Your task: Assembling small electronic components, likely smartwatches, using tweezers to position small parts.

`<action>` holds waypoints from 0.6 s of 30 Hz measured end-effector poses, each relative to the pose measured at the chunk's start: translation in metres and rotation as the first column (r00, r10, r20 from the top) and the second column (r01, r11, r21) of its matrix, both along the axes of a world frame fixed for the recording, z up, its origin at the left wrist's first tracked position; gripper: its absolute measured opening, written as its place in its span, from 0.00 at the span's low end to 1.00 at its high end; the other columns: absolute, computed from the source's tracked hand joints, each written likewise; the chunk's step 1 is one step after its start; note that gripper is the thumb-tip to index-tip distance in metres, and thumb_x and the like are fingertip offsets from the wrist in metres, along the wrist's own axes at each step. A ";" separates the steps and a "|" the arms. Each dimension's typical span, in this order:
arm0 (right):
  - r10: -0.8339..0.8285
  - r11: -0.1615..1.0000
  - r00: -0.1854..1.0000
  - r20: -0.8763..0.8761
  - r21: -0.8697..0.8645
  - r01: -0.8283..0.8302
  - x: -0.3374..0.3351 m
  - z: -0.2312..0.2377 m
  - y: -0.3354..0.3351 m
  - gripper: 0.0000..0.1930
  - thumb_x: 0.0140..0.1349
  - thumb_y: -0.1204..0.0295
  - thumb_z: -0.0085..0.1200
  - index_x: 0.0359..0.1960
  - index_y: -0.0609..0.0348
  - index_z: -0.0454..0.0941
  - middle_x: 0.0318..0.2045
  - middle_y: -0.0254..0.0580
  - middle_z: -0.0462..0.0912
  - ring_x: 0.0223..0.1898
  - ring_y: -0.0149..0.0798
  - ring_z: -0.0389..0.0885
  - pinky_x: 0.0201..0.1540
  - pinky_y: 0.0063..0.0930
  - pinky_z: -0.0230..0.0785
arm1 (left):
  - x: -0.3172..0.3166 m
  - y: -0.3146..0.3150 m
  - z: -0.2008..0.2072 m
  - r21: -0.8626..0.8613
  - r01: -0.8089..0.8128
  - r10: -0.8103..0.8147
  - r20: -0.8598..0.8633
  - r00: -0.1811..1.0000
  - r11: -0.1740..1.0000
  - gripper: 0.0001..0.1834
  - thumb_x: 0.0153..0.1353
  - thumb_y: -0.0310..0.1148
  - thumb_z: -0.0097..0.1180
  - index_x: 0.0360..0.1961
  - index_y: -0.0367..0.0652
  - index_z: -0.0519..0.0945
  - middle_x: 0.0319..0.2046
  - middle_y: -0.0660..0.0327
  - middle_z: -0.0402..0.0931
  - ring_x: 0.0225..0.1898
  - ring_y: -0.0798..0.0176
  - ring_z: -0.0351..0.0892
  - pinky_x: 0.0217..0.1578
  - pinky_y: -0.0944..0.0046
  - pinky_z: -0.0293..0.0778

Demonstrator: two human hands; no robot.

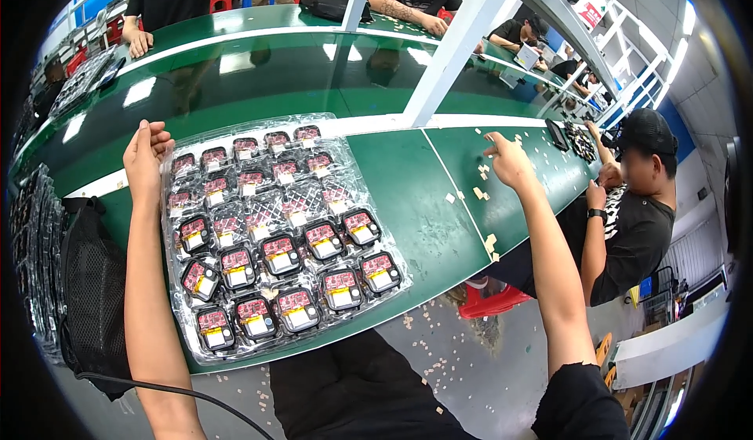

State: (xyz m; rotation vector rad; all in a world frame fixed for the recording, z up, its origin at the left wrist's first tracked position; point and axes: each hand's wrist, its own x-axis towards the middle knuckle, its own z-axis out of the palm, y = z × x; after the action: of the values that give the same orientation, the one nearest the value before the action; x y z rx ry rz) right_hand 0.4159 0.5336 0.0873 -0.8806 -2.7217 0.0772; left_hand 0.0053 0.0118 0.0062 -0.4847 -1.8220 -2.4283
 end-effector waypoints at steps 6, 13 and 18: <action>-0.049 0.979 0.944 0.326 -0.170 0.109 0.010 0.018 -0.049 0.26 0.53 0.83 0.39 0.56 0.62 0.75 0.31 0.55 0.88 0.42 0.56 0.86 0.51 0.47 0.74 | 0.003 -0.003 0.002 -0.013 -0.006 0.006 -0.002 1.000 1.000 0.22 0.77 0.46 0.48 0.45 0.35 0.81 0.33 0.62 0.79 0.35 0.70 0.80 0.41 0.70 0.77; 0.169 0.985 0.984 0.054 -0.030 -0.168 0.025 0.015 -0.070 0.25 0.55 0.84 0.41 0.57 0.58 0.72 0.33 0.53 0.88 0.42 0.60 0.84 0.49 0.50 0.74 | -0.001 -0.005 -0.003 0.001 0.011 -0.010 -0.008 1.000 1.000 0.22 0.77 0.46 0.49 0.45 0.34 0.81 0.33 0.62 0.78 0.34 0.70 0.79 0.41 0.69 0.78; 0.202 0.977 0.979 -0.001 -0.064 -0.202 0.045 0.011 -0.095 0.26 0.54 0.86 0.41 0.57 0.58 0.72 0.32 0.54 0.87 0.41 0.61 0.84 0.46 0.50 0.74 | 0.002 0.000 0.001 -0.004 0.008 -0.008 0.000 1.000 1.000 0.22 0.77 0.46 0.49 0.45 0.34 0.81 0.33 0.62 0.78 0.34 0.70 0.79 0.41 0.69 0.77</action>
State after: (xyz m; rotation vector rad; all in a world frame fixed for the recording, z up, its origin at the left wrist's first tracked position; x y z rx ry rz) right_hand 0.4607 0.4387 0.0981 -0.6179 -2.8192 0.2036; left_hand 0.0069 0.0115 0.0073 -0.4940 -1.8289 -2.4304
